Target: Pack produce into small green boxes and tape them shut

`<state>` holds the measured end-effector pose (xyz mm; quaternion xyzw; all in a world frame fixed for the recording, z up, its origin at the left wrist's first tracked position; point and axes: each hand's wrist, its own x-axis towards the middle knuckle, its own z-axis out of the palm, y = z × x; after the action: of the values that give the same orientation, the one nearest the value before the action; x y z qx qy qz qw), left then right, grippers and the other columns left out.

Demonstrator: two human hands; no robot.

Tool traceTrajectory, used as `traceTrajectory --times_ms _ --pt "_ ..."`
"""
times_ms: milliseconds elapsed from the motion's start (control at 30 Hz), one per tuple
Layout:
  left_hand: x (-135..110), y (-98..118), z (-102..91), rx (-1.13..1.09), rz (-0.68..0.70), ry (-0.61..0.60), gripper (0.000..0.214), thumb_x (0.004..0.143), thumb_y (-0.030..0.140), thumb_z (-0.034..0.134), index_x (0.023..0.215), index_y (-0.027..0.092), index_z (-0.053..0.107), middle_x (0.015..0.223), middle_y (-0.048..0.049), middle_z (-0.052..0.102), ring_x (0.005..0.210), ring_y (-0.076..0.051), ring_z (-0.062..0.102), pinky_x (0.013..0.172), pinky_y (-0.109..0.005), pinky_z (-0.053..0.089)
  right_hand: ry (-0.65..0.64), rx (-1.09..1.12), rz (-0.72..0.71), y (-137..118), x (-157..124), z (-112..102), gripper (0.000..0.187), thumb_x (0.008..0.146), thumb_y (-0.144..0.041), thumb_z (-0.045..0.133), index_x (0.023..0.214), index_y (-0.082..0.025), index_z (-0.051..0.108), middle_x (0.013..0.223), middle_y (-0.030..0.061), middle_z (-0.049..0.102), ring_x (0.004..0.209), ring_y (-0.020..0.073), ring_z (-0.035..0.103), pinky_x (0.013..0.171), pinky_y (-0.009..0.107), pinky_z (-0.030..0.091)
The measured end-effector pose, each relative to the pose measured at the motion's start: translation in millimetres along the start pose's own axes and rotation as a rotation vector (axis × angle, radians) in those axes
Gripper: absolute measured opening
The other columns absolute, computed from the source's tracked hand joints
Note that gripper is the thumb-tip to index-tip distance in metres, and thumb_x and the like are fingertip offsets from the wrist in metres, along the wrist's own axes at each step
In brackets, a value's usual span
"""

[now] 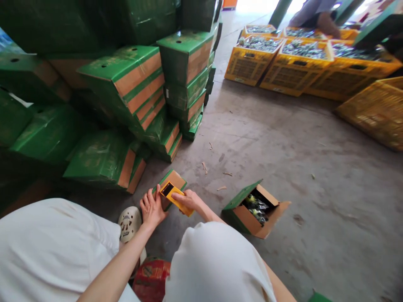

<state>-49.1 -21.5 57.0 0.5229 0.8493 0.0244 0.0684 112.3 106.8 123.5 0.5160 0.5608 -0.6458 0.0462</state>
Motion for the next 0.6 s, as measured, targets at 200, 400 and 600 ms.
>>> traceTrajectory --times_ms 200,400,600 --pt "-41.7 43.8 9.3 -0.132 0.14 -0.125 0.13 0.066 0.029 0.085 0.175 0.028 0.013 0.162 -0.0207 0.04 0.145 -0.044 0.041 0.12 -0.058 0.03 0.091 -0.017 0.081 49.0 -48.1 -31.2 0.046 0.091 -0.06 0.078 0.085 -0.015 0.07 0.069 0.0061 0.072 0.06 0.0188 0.069 0.054 0.023 0.048" --pt "-65.7 65.0 22.3 -0.154 0.154 -0.125 0.126 0.068 0.031 0.085 0.174 0.034 0.019 0.162 -0.018 0.038 0.145 -0.042 0.041 0.12 -0.058 0.03 0.174 -0.036 0.194 84.0 -91.0 -26.7 0.049 0.094 -0.063 0.067 0.078 -0.017 0.067 0.066 0.0046 0.067 0.061 0.0183 0.064 0.052 0.024 0.041" --pt "-37.2 50.1 11.6 -0.179 0.046 -0.23 0.123 0.071 0.039 0.086 0.173 0.043 0.019 0.162 -0.0144 0.037 0.142 -0.041 0.045 0.115 -0.056 0.037 0.287 -0.179 0.229 134.3 -152.5 -50.3 0.058 0.085 -0.076 0.067 0.08 -0.018 0.068 0.079 0.0043 0.07 0.072 0.0209 0.063 0.056 0.029 0.036"
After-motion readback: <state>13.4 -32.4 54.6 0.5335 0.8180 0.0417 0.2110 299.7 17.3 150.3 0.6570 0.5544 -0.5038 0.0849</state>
